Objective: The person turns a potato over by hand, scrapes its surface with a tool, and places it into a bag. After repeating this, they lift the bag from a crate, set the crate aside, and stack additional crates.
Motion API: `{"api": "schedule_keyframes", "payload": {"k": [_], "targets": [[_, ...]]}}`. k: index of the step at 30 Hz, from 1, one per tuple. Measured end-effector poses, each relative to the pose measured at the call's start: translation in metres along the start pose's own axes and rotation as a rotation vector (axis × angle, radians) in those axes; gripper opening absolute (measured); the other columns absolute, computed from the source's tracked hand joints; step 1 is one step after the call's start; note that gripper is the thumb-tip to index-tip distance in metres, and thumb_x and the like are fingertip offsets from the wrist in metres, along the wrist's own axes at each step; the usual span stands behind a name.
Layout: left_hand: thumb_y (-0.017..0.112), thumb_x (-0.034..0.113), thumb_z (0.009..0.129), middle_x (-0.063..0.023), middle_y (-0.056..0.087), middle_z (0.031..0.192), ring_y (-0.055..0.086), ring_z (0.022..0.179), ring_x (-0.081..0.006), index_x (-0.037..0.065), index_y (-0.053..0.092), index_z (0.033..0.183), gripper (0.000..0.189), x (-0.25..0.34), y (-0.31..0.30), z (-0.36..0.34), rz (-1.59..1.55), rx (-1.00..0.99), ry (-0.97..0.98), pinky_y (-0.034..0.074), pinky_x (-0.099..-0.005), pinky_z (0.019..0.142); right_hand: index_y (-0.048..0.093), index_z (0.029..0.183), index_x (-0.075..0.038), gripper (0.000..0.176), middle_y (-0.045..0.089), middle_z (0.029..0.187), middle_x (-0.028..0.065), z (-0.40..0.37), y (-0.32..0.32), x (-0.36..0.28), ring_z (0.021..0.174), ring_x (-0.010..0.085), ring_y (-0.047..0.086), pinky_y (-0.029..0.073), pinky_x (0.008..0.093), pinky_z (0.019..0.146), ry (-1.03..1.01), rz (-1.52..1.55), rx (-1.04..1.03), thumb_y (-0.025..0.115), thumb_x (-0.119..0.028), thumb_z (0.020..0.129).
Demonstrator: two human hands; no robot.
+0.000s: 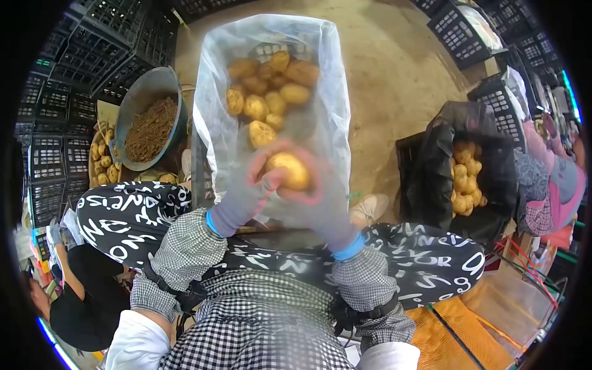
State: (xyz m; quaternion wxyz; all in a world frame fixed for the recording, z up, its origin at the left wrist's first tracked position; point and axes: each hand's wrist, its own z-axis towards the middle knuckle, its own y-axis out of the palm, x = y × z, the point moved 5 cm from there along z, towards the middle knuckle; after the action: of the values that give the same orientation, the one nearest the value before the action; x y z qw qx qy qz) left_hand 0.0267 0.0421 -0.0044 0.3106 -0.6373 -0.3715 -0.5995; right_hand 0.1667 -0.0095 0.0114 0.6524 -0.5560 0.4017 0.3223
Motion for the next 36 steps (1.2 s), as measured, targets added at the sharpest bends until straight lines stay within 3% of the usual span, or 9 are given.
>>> {"api": "schedule_keyframes", "payload": {"k": [8, 11, 17, 20, 23, 26, 29, 32, 36], "targets": [[0.048, 0.037, 0.100, -0.0131, 0.057, 0.124, 0.057, 0.109, -0.0164, -0.002, 0.049, 0.132, 0.050, -0.014, -0.020, 0.000, -0.024, 0.059, -0.039, 0.047, -0.0286, 0.092, 0.054, 0.129, -0.004, 0.062, 0.059, 0.116, 0.0104, 0.000, 0.008, 0.005, 0.106, 0.0177, 0.060, 0.049, 0.0312, 0.089, 0.038, 0.072, -0.042, 0.078, -0.016, 0.073], [0.056, 0.033, 0.097, -0.0093, 0.054, 0.126, 0.055, 0.109, -0.0138, -0.001, 0.043, 0.137, 0.054, -0.002, -0.013, 0.003, -0.196, -0.037, -0.074, 0.047, -0.0271, 0.090, 0.052, 0.131, 0.001, 0.054, 0.058, 0.121, 0.0082, 0.002, 0.013, 0.011, 0.109, 0.0137, 0.057, 0.048, 0.0300, 0.091, 0.254, 0.760, -0.117, 0.069, -0.021, 0.085], [0.075, 0.020, 0.084, -0.0058, 0.050, 0.126, 0.053, 0.106, -0.0111, 0.002, 0.036, 0.143, 0.074, -0.013, -0.003, -0.001, -0.317, -0.121, -0.229, 0.047, -0.0251, 0.089, 0.055, 0.128, 0.001, 0.049, 0.063, 0.105, 0.0051, -0.001, 0.003, 0.024, 0.084, 0.0073, 0.059, 0.050, 0.0199, 0.062, 0.433, 0.603, -0.069, 0.054, -0.037, 0.097], [0.076, 0.015, 0.082, -0.0067, 0.050, 0.127, 0.052, 0.108, -0.0115, 0.003, 0.034, 0.144, 0.076, -0.009, 0.000, -0.001, -0.384, -0.102, -0.218, 0.046, -0.0253, 0.092, 0.056, 0.126, 0.002, 0.051, 0.065, 0.099, 0.0042, 0.001, 0.003, 0.021, 0.074, 0.0049, 0.058, 0.047, 0.0181, 0.053, 0.407, 0.657, -0.044, 0.049, -0.040, 0.100], [0.078, 0.008, 0.077, -0.0074, 0.049, 0.129, 0.051, 0.115, -0.0143, 0.003, 0.035, 0.144, 0.080, -0.002, 0.003, -0.003, -0.460, -0.117, -0.289, 0.044, -0.0276, 0.098, 0.056, 0.126, 0.002, 0.049, 0.065, 0.099, 0.0053, 0.001, 0.008, 0.017, 0.073, 0.0047, 0.058, 0.047, 0.0178, 0.053, 0.450, 0.490, -0.076, 0.047, -0.039, 0.100], [0.073, -0.009, 0.075, -0.0104, 0.042, 0.139, 0.048, 0.122, -0.0184, 0.001, 0.029, 0.146, 0.085, -0.007, 0.005, -0.001, -0.219, -0.153, -0.021, 0.043, -0.0326, 0.103, 0.057, 0.125, 0.002, 0.046, 0.064, 0.100, 0.0063, 0.002, 0.004, 0.022, 0.077, 0.0081, 0.060, 0.050, 0.0207, 0.063, 0.282, 0.457, -0.042, 0.048, -0.035, 0.100], [0.074, -0.013, 0.071, -0.0108, 0.041, 0.140, 0.048, 0.123, -0.0185, 0.000, 0.029, 0.146, 0.089, -0.008, 0.004, 0.003, -0.186, -0.138, -0.096, 0.042, -0.0326, 0.104, 0.058, 0.121, 0.003, 0.043, 0.064, 0.100, 0.0082, 0.006, 0.004, 0.018, 0.085, 0.0129, 0.061, 0.051, 0.0257, 0.074, 0.115, 0.372, 0.036, 0.053, -0.032, 0.097], [0.081, 0.005, 0.068, -0.0124, 0.048, 0.134, 0.048, 0.124, -0.0217, 0.005, 0.041, 0.141, 0.083, -0.014, 0.001, -0.002, -0.087, -0.094, -0.082, 0.039, -0.0336, 0.106, 0.057, 0.114, 0.000, 0.052, 0.064, 0.100, 0.0135, 0.010, 0.005, -0.004, 0.089, 0.0203, 0.064, 0.053, 0.0343, 0.072, 0.109, 0.286, -0.008, 0.074, -0.035, 0.079], [0.083, 0.013, 0.065, -0.0126, 0.051, 0.132, 0.048, 0.125, -0.0262, 0.007, 0.047, 0.137, 0.081, -0.020, 0.000, -0.004, 0.033, -0.105, -0.074, 0.037, -0.0356, 0.107, 0.057, 0.118, 0.004, 0.036, 0.062, 0.102, 0.0088, 0.002, 0.009, 0.011, 0.095, 0.0144, 0.060, 0.049, 0.0275, 0.085, -0.051, 0.002, 0.019, 0.051, -0.026, 0.099]]}}
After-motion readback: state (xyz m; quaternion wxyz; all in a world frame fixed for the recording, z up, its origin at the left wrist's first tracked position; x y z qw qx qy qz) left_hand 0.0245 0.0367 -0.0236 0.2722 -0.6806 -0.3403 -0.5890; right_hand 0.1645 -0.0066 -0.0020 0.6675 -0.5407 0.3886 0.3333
